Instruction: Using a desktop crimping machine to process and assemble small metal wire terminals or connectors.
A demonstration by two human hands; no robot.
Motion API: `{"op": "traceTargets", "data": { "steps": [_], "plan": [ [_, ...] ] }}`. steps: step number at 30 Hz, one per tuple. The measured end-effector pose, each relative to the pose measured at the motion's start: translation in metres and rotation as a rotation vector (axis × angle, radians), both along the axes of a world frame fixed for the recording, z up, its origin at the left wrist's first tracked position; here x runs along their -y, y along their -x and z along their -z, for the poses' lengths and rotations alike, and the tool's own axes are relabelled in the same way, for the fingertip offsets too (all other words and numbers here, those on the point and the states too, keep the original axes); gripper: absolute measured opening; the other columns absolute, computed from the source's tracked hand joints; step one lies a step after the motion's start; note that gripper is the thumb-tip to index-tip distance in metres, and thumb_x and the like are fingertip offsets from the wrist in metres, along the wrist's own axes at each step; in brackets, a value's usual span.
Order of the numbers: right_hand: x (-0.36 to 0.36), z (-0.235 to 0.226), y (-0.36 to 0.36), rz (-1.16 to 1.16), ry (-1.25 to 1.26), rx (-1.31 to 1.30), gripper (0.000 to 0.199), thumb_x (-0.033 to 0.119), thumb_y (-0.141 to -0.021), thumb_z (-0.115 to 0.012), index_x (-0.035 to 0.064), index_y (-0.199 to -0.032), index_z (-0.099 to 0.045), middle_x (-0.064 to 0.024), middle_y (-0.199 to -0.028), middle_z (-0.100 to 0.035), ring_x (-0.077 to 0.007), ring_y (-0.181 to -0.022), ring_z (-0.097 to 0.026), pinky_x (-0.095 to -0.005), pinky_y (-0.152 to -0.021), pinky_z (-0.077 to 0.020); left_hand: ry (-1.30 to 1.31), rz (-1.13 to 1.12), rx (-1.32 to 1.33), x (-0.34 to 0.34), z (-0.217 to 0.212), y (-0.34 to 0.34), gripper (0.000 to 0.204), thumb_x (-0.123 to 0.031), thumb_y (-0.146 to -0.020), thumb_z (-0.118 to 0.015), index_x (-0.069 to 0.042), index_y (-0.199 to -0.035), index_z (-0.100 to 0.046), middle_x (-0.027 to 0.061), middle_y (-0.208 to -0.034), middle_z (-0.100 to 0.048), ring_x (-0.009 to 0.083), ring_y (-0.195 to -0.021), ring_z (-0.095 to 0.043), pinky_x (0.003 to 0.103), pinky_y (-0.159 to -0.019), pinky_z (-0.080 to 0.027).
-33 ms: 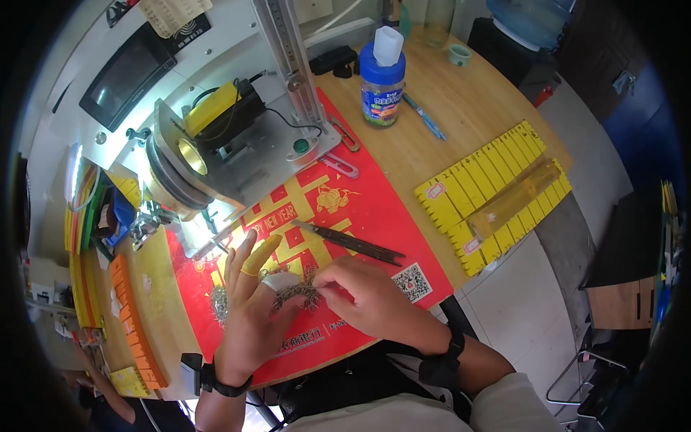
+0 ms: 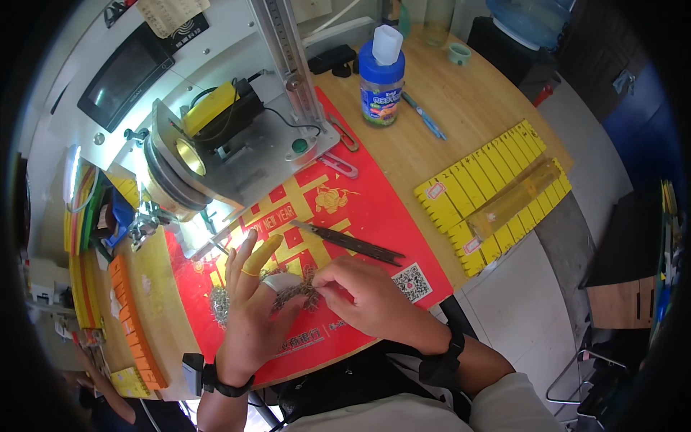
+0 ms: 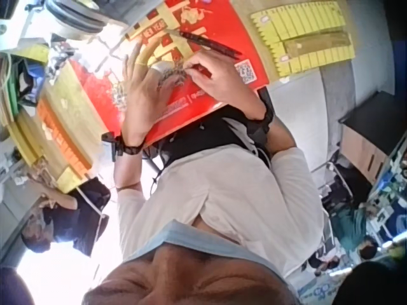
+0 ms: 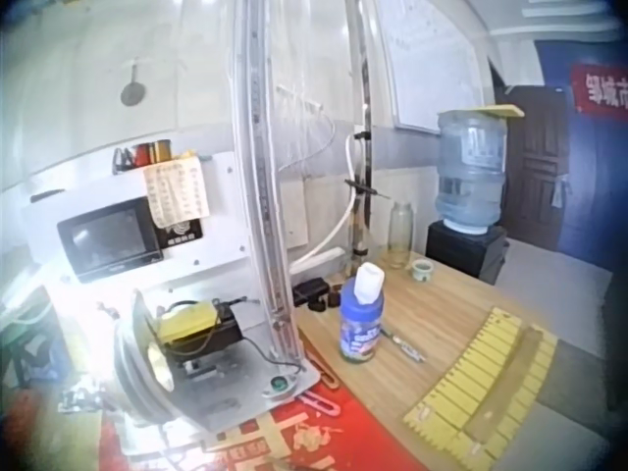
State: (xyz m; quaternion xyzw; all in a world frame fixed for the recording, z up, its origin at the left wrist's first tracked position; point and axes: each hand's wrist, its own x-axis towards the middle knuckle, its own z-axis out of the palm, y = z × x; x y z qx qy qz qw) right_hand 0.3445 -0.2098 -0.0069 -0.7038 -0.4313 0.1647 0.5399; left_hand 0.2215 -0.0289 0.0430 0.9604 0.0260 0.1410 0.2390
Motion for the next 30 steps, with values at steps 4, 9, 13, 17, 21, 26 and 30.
{"op": "traceTargets", "data": {
  "steps": [4, 9, 13, 17, 21, 26, 30],
  "plan": [
    [-0.001, 0.002, -0.002, -0.01, -0.016, 0.011, 0.019, -0.003, -0.092, -0.075, 0.0028, -0.107, -0.068, -0.0105, -0.102, -0.073, -0.021, -0.091, -0.074, -0.0329, -0.079, -0.059, 0.055, -0.007, 0.038, 0.004, 0.009, -0.004, 0.025, -0.007, -0.081, -0.085, -0.009, -0.104, -0.075, 0.0173, -0.15, -0.057, 0.0454, -0.152, -0.039, 0.068, -0.123, -0.023],
    [-0.001, -0.001, -0.001, 0.055, 0.006, -0.011, 0.018, -0.005, -0.092, -0.074, 0.0026, -0.106, -0.067, -0.011, -0.099, -0.071, -0.022, -0.089, -0.074, -0.0322, -0.079, -0.0587, 0.05, -0.024, 0.068, 0.001, 0.009, -0.004, 0.019, 0.0, -0.082, -0.08, -0.005, -0.099, -0.075, 0.0214, -0.148, -0.059, 0.0471, -0.152, -0.039, 0.065, -0.123, -0.026],
    [-0.001, -0.001, -0.001, 0.041, 0.009, 0.019, 0.019, -0.006, -0.092, -0.073, 0.002, -0.108, -0.068, -0.0113, -0.099, -0.07, -0.0215, -0.089, -0.073, -0.0318, -0.078, -0.0584, 0.088, -0.053, 0.067, -0.003, 0.011, -0.002, 0.018, 0.0, -0.083, -0.079, -0.006, -0.1, -0.075, 0.0204, -0.147, -0.06, 0.045, -0.151, -0.042, 0.066, -0.124, -0.025],
    [-0.002, -0.003, 0.0, 0.083, -0.054, 0.028, 0.024, -0.004, -0.095, -0.066, 0.0029, -0.118, -0.067, -0.0138, -0.102, -0.068, -0.0298, -0.092, -0.07, -0.037, -0.081, -0.0556, -0.018, -0.069, 0.05, 0.001, 0.017, -0.002, 0.021, -0.001, -0.084, -0.079, -0.006, -0.104, -0.075, 0.0203, -0.146, -0.06, 0.0448, -0.15, -0.042, 0.066, -0.124, -0.025],
    [-0.002, -0.009, 0.001, 0.079, -0.034, 0.022, 0.023, -0.004, -0.097, -0.064, 0.0019, -0.118, -0.068, -0.0145, -0.102, -0.069, -0.0295, -0.092, -0.07, -0.0361, -0.083, -0.0558, -0.02, -0.099, 0.069, 0.003, 0.018, 0.0, 0.026, -0.002, -0.084, -0.08, -0.006, -0.109, -0.075, 0.0197, -0.147, -0.059, 0.0454, -0.15, -0.042, 0.066, -0.124, -0.024],
    [-0.001, -0.005, 0.001, 0.035, -0.041, 0.075, 0.021, -0.006, -0.093, -0.066, 0.0007, -0.113, -0.069, -0.0126, -0.101, -0.071, -0.0231, -0.091, -0.073, -0.0337, -0.078, -0.0575, 0.121, -0.043, 0.069, 0.005, 0.016, 0.001, 0.027, -0.007, -0.086, -0.081, -0.009, -0.113, -0.076, 0.0164, -0.147, -0.058, 0.0439, -0.15, -0.042, 0.067, -0.124, -0.022],
    [-0.001, -0.004, 0.002, -0.022, -0.023, 0.154, 0.024, -0.005, -0.089, -0.07, 0.0026, -0.112, -0.069, -0.0132, -0.102, -0.073, -0.0293, -0.09, -0.072, -0.0373, -0.078, -0.0584, 0.149, -0.019, 0.071, 0.006, 0.019, 0.0, 0.025, -0.007, -0.086, -0.081, -0.01, -0.11, -0.076, 0.0161, -0.147, -0.059, 0.0441, -0.151, -0.042, 0.068, -0.124, -0.022]
  ]
}}
